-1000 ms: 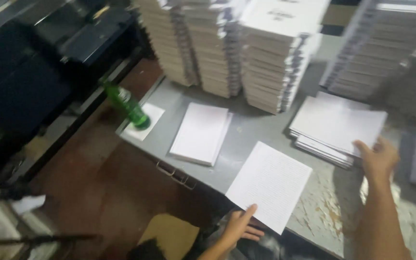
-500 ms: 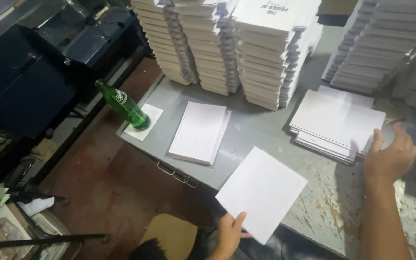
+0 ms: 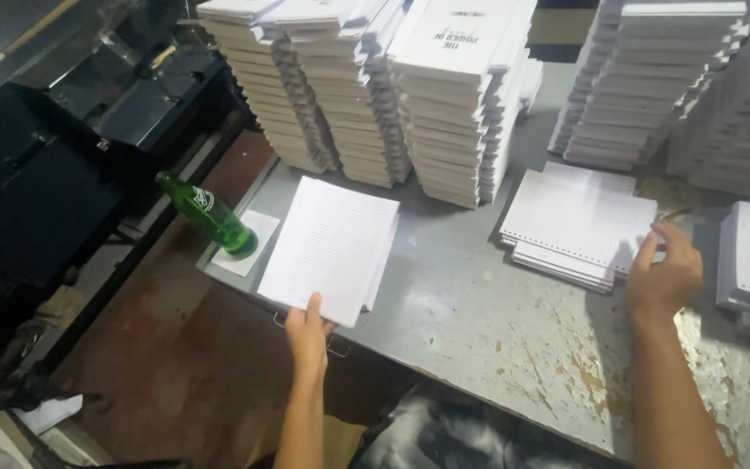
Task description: Counting and organizing individual sheets of paper from stacks on a workbench
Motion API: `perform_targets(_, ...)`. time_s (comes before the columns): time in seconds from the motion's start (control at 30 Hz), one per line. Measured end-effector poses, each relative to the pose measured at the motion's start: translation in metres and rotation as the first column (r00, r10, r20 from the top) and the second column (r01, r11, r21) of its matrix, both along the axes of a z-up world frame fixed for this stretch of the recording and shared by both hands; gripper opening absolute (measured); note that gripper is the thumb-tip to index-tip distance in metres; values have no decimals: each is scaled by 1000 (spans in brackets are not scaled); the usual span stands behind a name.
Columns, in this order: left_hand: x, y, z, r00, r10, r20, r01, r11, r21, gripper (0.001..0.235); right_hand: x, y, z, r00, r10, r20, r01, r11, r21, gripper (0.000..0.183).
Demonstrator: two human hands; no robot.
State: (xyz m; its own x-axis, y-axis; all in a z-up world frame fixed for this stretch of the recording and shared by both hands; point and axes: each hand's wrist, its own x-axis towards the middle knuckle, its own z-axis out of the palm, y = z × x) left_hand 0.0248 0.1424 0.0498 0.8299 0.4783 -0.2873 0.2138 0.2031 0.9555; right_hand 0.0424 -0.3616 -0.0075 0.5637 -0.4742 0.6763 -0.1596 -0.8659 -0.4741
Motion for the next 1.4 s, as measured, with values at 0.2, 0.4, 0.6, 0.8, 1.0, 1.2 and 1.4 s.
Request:
perform_targets(0.2,53,33,-83,977,-117,-176,123,992,26,51,12,-25,-34,994,-30,104,45,989,-138,24)
perform_targets(0.4,38,34,-38,869,-206,-449,373,870,323,62,6,-6,-4,970,232,75,-228,972,-63,23)
perform_targets(0.6,-3,-7,-2,650,-623,-435,695,719,8,50,10,31,-1,806,444,-391,-393,896,207,66)
perform_targets(0.8,-6,-27,-6,422,-878,-225,890,448,-79,42,31,15,-27,734,350,-582,-528,833,-166,49)
perform_targets(1.0,12,-54,-38,340,-934,-108,868,356,-346,36,22,21,-13,738,353,-576,-471,880,-65,80)
perform_targets(1.2,6,-64,-57,528,-848,45,667,381,-640,36,14,47,17,764,300,-571,-295,950,104,51)
perform_targets(1.4,15,-61,-67,489,-869,77,666,314,-677,41,32,79,-11,843,-206,-497,-68,876,-478,30)
